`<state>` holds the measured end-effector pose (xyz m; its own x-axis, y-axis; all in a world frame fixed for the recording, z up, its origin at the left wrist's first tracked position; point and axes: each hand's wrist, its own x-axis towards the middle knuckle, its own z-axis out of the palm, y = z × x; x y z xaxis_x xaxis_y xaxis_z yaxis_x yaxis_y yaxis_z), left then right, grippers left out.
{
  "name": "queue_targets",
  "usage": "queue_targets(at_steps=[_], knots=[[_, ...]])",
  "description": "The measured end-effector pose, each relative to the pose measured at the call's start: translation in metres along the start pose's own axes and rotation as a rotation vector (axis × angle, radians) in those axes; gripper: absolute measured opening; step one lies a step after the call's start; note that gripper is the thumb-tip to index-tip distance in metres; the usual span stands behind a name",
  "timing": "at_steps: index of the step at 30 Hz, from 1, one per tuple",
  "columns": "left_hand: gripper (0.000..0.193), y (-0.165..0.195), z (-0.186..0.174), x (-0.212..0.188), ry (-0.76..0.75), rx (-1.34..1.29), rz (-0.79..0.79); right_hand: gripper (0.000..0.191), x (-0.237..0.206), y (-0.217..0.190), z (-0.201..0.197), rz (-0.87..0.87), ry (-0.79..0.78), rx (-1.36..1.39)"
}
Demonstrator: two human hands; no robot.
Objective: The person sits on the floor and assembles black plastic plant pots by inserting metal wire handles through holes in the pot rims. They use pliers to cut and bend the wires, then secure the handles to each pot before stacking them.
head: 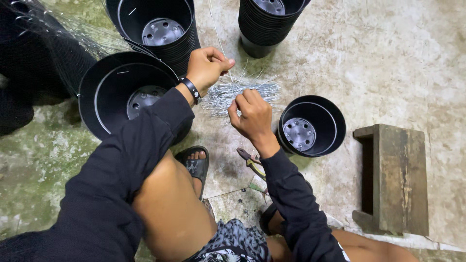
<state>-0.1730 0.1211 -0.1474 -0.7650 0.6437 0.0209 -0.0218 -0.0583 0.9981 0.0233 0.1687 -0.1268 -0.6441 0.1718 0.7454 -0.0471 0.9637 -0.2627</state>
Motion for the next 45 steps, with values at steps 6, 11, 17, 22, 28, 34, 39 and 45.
queue_targets(at_steps=[6, 11, 17, 22, 28, 34, 39, 45], knots=[[0.021, 0.010, -0.008, 0.003, -0.004, 0.001, -0.022, 0.016, -0.009, 0.003, -0.003, -0.005, -0.003, 0.048], [0.018, 0.020, -0.014, 0.004, -0.002, 0.020, -0.028, 0.019, -0.019, 0.009, -0.002, 0.098, 0.079, 0.183], [0.016, 0.026, -0.028, 0.012, 0.045, -0.060, 0.000, 0.023, -0.038, 0.015, 0.000, 0.124, 0.124, 0.274], [0.015, 0.031, -0.043, 0.015, 0.114, -0.091, 0.069, 0.021, -0.062, 0.033, 0.002, 0.172, 0.111, 0.374], [0.016, 0.036, -0.049, 0.015, 0.214, -0.108, 0.106, 0.030, -0.097, 0.058, 0.018, 0.279, 0.142, 0.604], [0.016, 0.042, -0.047, 0.011, 0.227, -0.121, 0.181, 0.036, -0.121, 0.082, 0.036, 0.639, 0.163, 1.312], [0.013, 0.045, -0.043, 0.011, 0.249, -0.100, 0.253, 0.044, -0.133, 0.095, 0.043, 0.734, 0.163, 1.678], [0.012, 0.042, -0.043, 0.014, 0.290, -0.119, 0.326, 0.042, -0.144, 0.090, 0.049, 0.906, 0.098, 1.967]])
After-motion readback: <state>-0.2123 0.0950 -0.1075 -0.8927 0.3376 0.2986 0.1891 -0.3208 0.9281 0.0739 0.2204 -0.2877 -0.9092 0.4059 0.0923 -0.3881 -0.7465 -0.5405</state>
